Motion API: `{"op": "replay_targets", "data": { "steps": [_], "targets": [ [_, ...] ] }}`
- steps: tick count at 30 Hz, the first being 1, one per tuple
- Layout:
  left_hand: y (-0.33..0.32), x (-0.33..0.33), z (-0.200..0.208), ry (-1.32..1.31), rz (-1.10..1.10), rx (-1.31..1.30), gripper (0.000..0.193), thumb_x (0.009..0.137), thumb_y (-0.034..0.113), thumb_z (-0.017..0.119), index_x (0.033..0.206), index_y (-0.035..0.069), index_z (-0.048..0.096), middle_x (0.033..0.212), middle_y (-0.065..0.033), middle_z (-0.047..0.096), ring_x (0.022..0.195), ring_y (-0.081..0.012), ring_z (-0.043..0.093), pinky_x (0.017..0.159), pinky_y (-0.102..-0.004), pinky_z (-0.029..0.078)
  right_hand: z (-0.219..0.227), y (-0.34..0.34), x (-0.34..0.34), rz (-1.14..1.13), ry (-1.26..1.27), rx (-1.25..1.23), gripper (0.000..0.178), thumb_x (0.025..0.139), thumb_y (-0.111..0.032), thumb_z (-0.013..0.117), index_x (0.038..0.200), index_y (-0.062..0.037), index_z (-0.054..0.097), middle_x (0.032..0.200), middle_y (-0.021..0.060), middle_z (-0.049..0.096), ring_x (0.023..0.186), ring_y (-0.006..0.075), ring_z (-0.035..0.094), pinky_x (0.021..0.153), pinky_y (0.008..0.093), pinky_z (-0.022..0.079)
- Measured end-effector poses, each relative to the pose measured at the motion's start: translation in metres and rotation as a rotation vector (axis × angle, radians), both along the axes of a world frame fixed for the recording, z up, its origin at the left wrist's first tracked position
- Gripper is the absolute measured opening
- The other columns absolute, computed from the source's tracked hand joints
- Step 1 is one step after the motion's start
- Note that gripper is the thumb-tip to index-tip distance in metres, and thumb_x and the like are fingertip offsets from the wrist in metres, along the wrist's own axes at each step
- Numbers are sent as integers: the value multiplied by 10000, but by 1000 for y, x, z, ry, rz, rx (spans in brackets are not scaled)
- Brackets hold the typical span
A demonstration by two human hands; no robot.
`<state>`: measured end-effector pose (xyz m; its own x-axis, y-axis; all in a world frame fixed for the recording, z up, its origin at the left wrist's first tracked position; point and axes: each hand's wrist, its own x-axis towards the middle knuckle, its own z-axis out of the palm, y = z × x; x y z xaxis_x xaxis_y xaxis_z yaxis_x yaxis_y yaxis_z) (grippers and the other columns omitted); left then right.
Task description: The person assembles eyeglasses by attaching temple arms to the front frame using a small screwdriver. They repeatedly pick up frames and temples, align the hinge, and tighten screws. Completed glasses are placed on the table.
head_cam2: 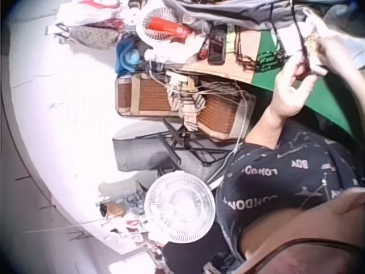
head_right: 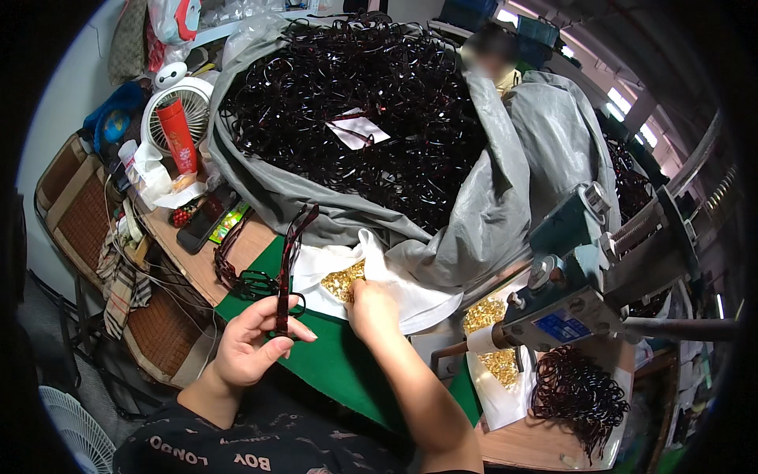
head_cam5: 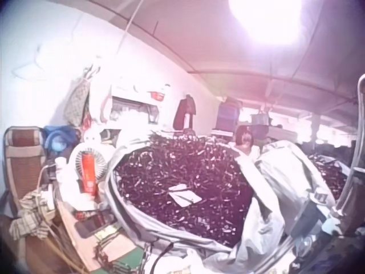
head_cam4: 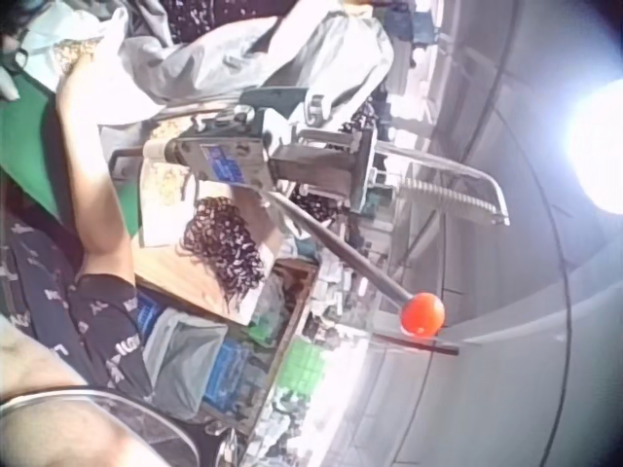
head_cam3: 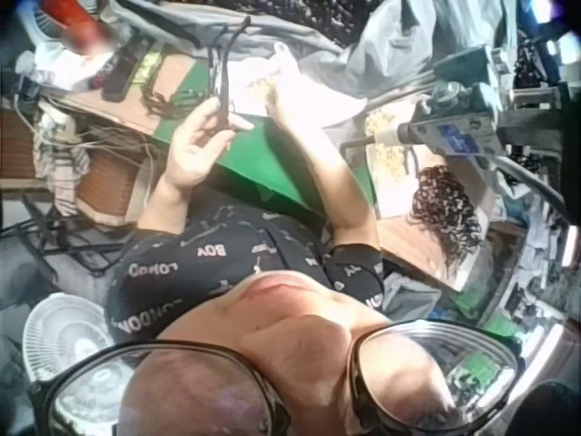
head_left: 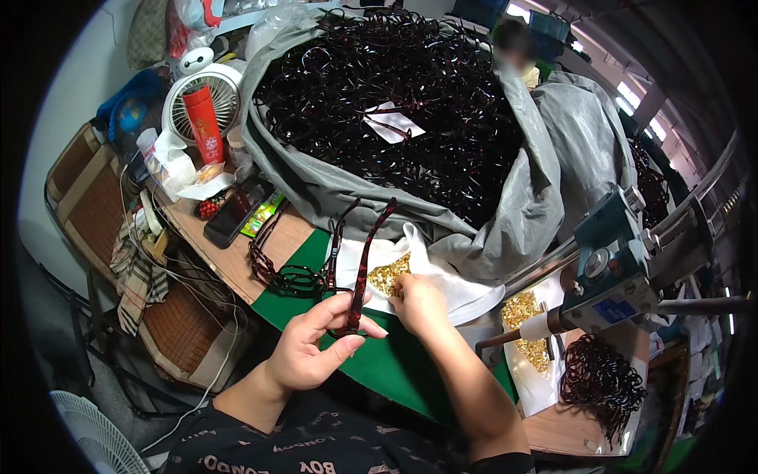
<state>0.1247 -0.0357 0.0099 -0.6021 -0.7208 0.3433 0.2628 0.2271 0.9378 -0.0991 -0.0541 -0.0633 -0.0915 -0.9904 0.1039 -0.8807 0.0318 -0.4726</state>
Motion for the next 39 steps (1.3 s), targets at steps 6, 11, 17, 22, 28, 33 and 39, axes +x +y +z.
{"op": "replay_targets", "data": {
  "steps": [6,11,17,22,28,33,39],
  "targets": [
    [1,2,-1,-15,33,50,464,853,-24,537,1280,-54,357,993,-131,643,861,-122,577,796,-253,443,1,-1,-12,-23,-197,2,238,682,-51,677,915,-38,631,700,133,638,680,254,629,637,344,488],
    [-1,-12,2,-40,40,82,473,847,-38,534,1285,-54,357,1004,-122,632,942,-134,575,865,-263,423,13,10,-23,-127,-211,-224,254,719,-24,674,964,8,615,740,128,610,647,204,605,625,294,489],
    [5,-39,-8,-62,-5,124,522,843,-45,544,1321,-29,334,1012,-117,613,852,-104,570,738,-207,450,53,61,-7,-107,-1144,-209,164,782,53,645,934,12,602,855,26,599,743,84,564,686,205,461],
    [16,-67,-18,-149,-13,-97,516,790,-16,614,1258,-3,399,922,-153,631,820,-251,645,726,-304,499,63,96,5,0,-1157,-318,191,738,103,660,894,21,586,872,49,567,750,94,558,695,218,462],
    [23,-77,-15,-218,-102,-15,522,797,-87,559,1286,-29,384,947,-92,613,911,-127,600,807,-262,473,62,112,7,-69,-868,-444,191,718,57,701,878,8,610,808,51,599,670,87,535,596,210,431],
    [26,-84,-14,-196,-76,-70,527,775,-28,597,1261,-14,393,888,-156,626,801,-270,638,717,-309,499,66,112,-5,122,-562,-512,182,697,51,705,857,2,634,781,72,610,641,150,560,590,237,439],
    [30,-88,-16,-107,-163,-20,537,791,-57,578,1291,-28,385,970,-99,607,901,-130,600,820,-271,470,70,121,-9,25,-732,-429,190,712,39,691,875,-1,601,823,58,597,764,152,565,670,254,441]
  ]
}}
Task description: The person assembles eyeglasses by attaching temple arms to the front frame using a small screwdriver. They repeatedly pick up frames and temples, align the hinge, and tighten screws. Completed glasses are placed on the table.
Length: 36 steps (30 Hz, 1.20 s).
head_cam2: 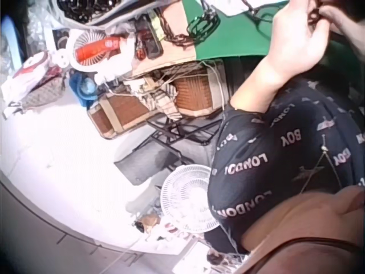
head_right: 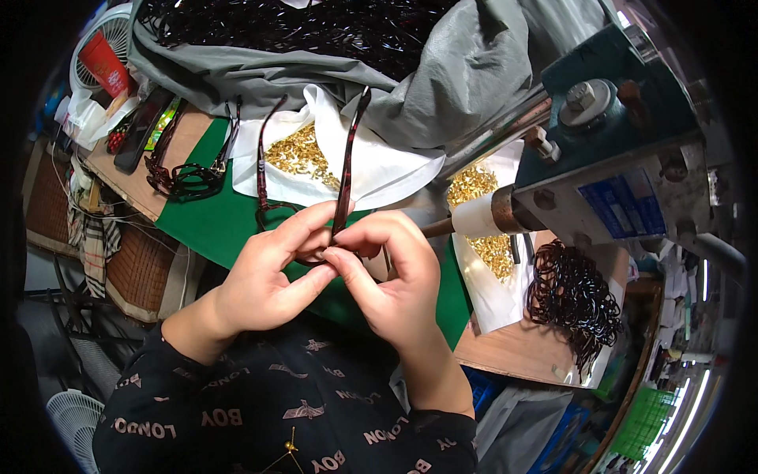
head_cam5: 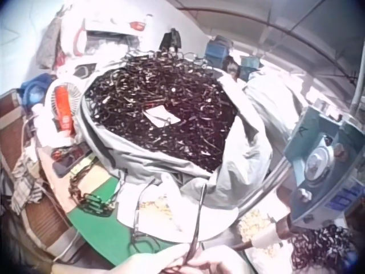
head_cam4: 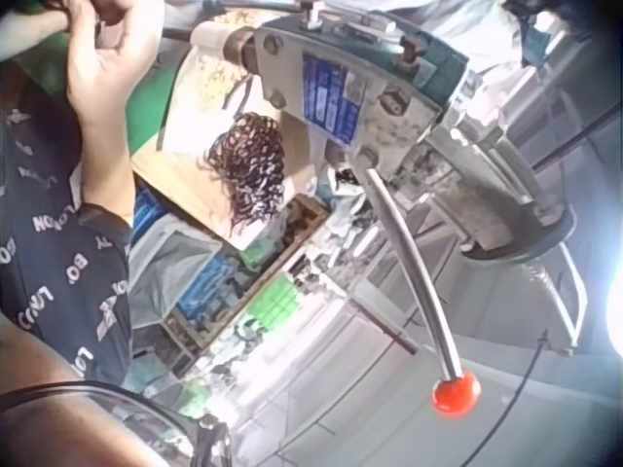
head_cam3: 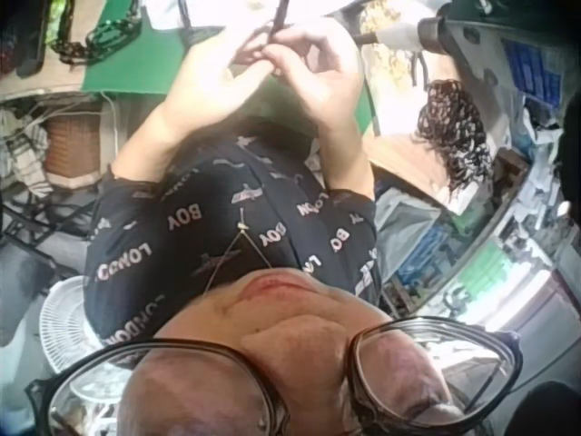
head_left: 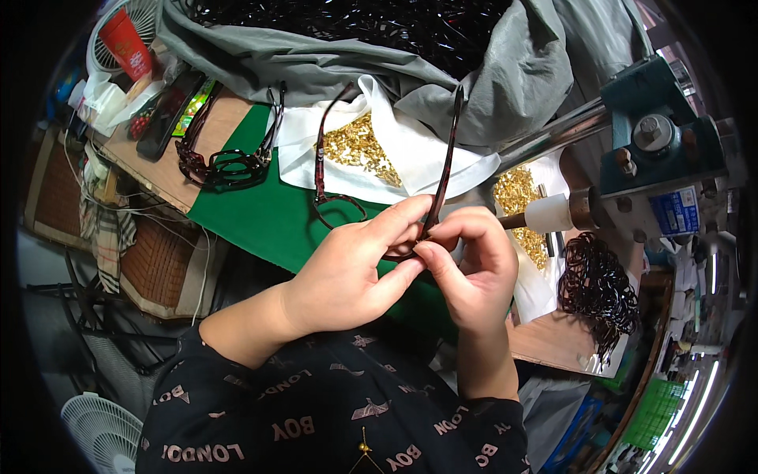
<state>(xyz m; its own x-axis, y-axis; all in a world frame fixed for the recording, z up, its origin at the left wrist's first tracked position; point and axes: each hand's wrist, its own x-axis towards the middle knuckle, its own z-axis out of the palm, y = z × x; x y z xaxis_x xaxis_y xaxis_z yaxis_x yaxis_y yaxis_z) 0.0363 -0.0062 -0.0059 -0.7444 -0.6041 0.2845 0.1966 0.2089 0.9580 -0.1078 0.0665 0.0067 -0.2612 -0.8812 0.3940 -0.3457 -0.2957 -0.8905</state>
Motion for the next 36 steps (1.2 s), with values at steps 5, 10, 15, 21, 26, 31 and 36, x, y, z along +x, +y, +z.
{"op": "replay_targets", "data": {
  "steps": [5,10,15,21,26,31,36],
  "targets": [
    [1,1,0,73,-139,146,497,833,-8,589,1289,-29,390,986,-83,602,884,-133,600,773,-260,483,-2,4,-14,164,-261,137,220,741,13,685,902,-5,535,935,44,550,827,102,523,761,250,425],
    [7,1,11,112,-180,529,389,864,28,568,1230,-6,438,908,-74,614,706,-84,570,589,-187,448,5,13,-11,272,-630,318,122,795,15,620,874,-6,530,988,68,534,876,122,525,815,263,418],
    [6,2,20,170,-201,605,293,867,43,546,1149,26,467,815,-105,634,524,-42,477,460,-145,346,-5,24,-10,257,-410,191,199,836,-27,573,1027,24,553,1051,94,562,993,157,531,871,284,408],
    [7,3,30,198,-272,716,301,891,17,489,1176,7,391,988,-158,619,639,-61,543,520,-168,414,-11,38,-5,169,-94,67,90,804,-29,618,886,7,605,903,112,615,881,238,591,802,321,451],
    [14,-30,43,275,-335,673,532,858,-28,502,1335,-1,268,1318,-217,398,710,-116,615,478,-165,445,-9,52,-15,-110,-203,-3,67,846,-11,557,872,38,595,873,131,624,799,194,595,727,288,467],
    [22,-78,47,381,-406,731,614,832,-77,524,1373,16,248,1299,-128,417,812,-142,615,537,-191,464,-8,63,-39,-304,-400,-112,158,913,-81,520,991,31,599,872,52,631,784,109,573,730,246,464],
    [23,-108,46,433,-376,685,545,862,-46,506,1355,40,289,1199,-88,482,893,-161,616,604,-222,492,21,63,-68,-526,65,-33,128,890,-46,551,983,30,595,868,76,625,778,116,582,689,244,483]
  ]
}}
